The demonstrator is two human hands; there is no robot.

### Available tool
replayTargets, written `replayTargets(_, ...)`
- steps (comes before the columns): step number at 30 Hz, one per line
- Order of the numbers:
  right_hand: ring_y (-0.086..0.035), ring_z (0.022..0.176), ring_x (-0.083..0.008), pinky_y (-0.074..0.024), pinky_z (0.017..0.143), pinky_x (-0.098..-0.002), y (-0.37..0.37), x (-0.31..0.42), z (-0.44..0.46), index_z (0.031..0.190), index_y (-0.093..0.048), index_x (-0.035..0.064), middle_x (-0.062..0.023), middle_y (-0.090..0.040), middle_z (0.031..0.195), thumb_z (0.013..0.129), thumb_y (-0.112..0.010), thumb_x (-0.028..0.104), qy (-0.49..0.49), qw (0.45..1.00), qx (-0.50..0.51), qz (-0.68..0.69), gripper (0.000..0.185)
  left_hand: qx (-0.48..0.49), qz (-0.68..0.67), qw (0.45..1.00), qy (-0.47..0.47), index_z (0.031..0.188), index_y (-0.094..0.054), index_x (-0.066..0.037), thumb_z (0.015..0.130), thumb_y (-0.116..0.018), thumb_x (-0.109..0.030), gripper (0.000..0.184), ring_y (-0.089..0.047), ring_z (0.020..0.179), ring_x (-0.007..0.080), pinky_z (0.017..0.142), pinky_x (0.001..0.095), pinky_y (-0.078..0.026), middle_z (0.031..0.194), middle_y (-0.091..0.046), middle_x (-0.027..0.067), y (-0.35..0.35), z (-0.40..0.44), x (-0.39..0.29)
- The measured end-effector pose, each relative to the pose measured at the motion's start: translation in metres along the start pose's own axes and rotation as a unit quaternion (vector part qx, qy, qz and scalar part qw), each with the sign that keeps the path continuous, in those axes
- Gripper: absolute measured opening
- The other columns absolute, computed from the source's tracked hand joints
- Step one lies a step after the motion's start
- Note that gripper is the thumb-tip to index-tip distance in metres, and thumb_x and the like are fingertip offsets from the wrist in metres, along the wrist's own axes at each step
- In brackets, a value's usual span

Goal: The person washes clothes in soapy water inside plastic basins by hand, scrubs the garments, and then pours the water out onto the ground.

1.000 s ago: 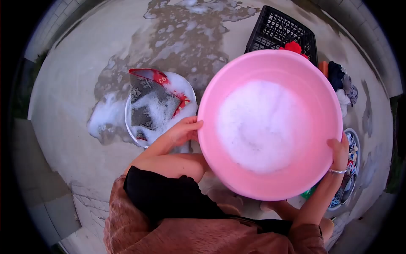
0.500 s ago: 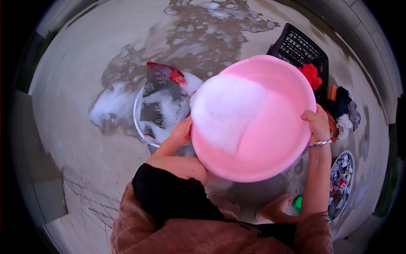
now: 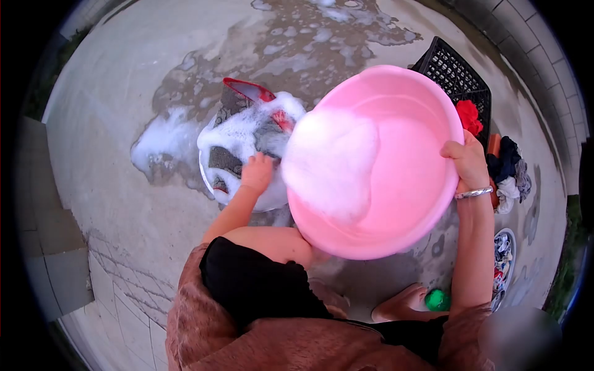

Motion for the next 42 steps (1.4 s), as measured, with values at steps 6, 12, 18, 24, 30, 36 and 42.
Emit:
replayTargets(6, -0.048, 0.057, -0.0115, -0.0397, 0.053, -0.022, -0.006, 0.005, 0.0, 0.081, -0.052, -0.0057, -0.0055, -0.053, 0.068, 0.054, -0.049, -0.005, 0.007, 0.999, -0.017, -0.029, 0.027, -0.266, -0.416, 0.789, 0.365, 0.079, -0.05, 0.003, 0.079, -0.04, -0.021, 0.026, -0.053, 0.068, 0.0315, 0.064, 0.0388, -0.041, 0.073, -0.055, 0.0193, 0.018, -0.009, 0.139)
replayTargets(12, -0.048, 0.056, -0.0115, -0.0392, 0.051, -0.0222, -0.009, 0.008, 0.008, 0.077, -0.052, -0.0058, -0.0055, -0.052, 0.065, 0.054, -0.05, -0.003, 0.025, 0.998, -0.026, -0.049, 0.023, -0.272, -0.354, 0.809, 0.382, 0.078, -0.055, 0.004, 0.078, -0.045, -0.022, 0.028, -0.055, 0.064, 0.0258, 0.06, 0.0342, -0.042, 0.071, -0.057, 0.0185, 0.069, -0.028, 0.155)
replayTargets(18, -0.048, 0.056, -0.0095, -0.0397, 0.052, -0.0209, -0.024, 0.023, 0.003, 0.082, -0.051, -0.004, -0.0037, -0.052, 0.067, 0.055, -0.048, -0.005, 0.019, 0.995, -0.017, -0.094, 0.027, -0.154, -0.153, 0.899, 0.381, 0.083, -0.054, 0.002, 0.077, -0.044, -0.019, 0.024, -0.052, 0.077, 0.037, 0.068, 0.0414, -0.041, 0.077, -0.055, 0.0222, 0.031, -0.031, 0.174)
replayTargets(24, -0.048, 0.057, -0.0091, -0.0397, 0.052, -0.0204, -0.058, 0.046, -0.008, 0.082, -0.051, -0.0037, -0.004, -0.052, 0.067, 0.054, -0.05, -0.004, 0.079, 0.988, 0.021, -0.132, 0.027, -0.241, -0.016, 0.917, 0.317, 0.112, -0.036, -0.008, 0.076, -0.044, -0.02, 0.039, -0.034, 0.109, 0.0321, 0.083, 0.0491, -0.03, 0.12, -0.035, 0.0142, 0.048, -0.046, 0.102)
replayTargets(30, -0.047, 0.055, -0.0087, -0.0392, 0.051, -0.0198, -0.071, 0.055, -0.008, 0.081, -0.051, -0.0032, -0.0032, -0.052, 0.066, 0.055, -0.05, -0.004, 0.098, 0.988, 0.028, -0.113, 0.026, -0.153, 0.014, 0.985, 0.076, 0.113, -0.043, -0.018, 0.073, -0.043, -0.025, 0.04, -0.017, 0.119, 0.0347, 0.085, 0.064, -0.007, 0.128, -0.024, 0.0101, 0.041, -0.033, 0.026)
replayTargets(36, -0.05, 0.061, -0.0086, -0.0409, 0.057, -0.0195, -0.1, 0.074, -0.02, 0.085, -0.051, -0.0054, -0.0046, -0.054, 0.071, 0.058, -0.049, -0.003, 0.203, 0.973, 0.056, -0.094, 0.028, 0.253, 0.085, 0.96, 0.088, 0.108, -0.05, -0.018, 0.07, -0.039, -0.022, 0.039, -0.008, 0.122, 0.0322, 0.085, 0.0643, -0.001, 0.129, -0.025, 0.0081, -0.029, -0.018, 0.035)
replayTargets(42, -0.048, 0.064, -0.0068, -0.0404, 0.059, -0.0197, -0.127, 0.08, -0.036, 0.082, -0.05, -0.0058, -0.004, -0.054, 0.071, 0.059, -0.049, -0.001, 0.348, 0.911, 0.055, -0.212, 0.023, 0.177, 0.052, 0.978, 0.097, 0.096, -0.057, -0.016, 0.07, -0.04, -0.018, 0.031, -0.011, 0.122, 0.0291, 0.089, 0.059, -0.005, 0.123, -0.034, 0.0097, -0.033, -0.016, 0.035)
Point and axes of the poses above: each hand's wrist, its own z-axis towards the middle knuckle, its own y-axis out of the back of the hand, x = y × z, the point moved 5 cm from there along z, towards the middle knuckle
